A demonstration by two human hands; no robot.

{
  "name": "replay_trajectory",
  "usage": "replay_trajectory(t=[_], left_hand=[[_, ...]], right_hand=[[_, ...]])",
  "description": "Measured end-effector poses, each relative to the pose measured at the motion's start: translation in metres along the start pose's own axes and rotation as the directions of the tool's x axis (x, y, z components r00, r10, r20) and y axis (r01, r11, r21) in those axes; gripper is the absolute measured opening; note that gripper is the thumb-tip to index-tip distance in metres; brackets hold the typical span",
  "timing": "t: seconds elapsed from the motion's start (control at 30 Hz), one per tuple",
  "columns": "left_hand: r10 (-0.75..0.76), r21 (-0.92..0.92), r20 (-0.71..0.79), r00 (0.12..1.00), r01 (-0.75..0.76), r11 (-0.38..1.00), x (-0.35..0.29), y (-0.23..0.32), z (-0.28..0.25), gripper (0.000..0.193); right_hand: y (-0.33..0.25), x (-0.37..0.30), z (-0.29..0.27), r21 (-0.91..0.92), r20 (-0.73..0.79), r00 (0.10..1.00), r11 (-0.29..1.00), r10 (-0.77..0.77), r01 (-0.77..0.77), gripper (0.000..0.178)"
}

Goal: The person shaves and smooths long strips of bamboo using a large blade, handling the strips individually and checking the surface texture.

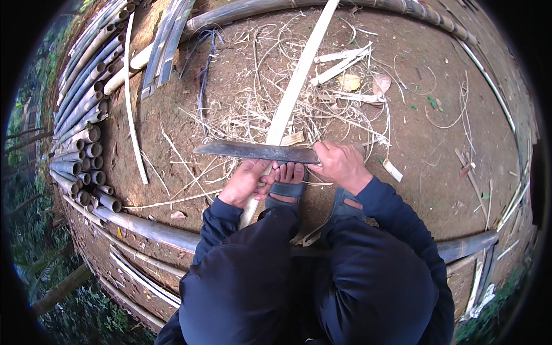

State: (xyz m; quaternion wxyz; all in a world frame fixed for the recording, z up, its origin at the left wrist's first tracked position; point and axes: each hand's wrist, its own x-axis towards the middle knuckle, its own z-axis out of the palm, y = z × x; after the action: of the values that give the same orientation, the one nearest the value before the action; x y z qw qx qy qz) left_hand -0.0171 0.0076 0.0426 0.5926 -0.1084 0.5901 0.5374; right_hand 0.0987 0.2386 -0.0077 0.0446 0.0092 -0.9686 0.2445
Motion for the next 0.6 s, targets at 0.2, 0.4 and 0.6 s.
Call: replay_trajectory(t=[0.2, 0.4, 0.6], left_hand=[[-0.001, -0.109, 0.102, 0.995, 0.013, 0.994, -0.011, -0.011, -0.005, 0.025], [-0.021, -0.146, 0.118, 0.993, 0.039, 0.989, -0.024, -0.018, -0.006, 0.023], [-0.034, -0.196, 0.115, 0.993, 0.056, 0.979, -0.028, -0.027, -0.015, 0.022]], right_hand=[[0.048, 0.023, -0.021, -0.053, -0.046, 0.979, 0.978, 0.199, -0.201, 0.029], [0.023, 0.020, -0.018, 0.005, 0.038, 0.999, 1.000, 0.022, -0.022, 0.027], [0.024, 0.027, -0.012, 0.010, 0.138, 0.980, 0.989, 0.145, -0.147, 0.025]])
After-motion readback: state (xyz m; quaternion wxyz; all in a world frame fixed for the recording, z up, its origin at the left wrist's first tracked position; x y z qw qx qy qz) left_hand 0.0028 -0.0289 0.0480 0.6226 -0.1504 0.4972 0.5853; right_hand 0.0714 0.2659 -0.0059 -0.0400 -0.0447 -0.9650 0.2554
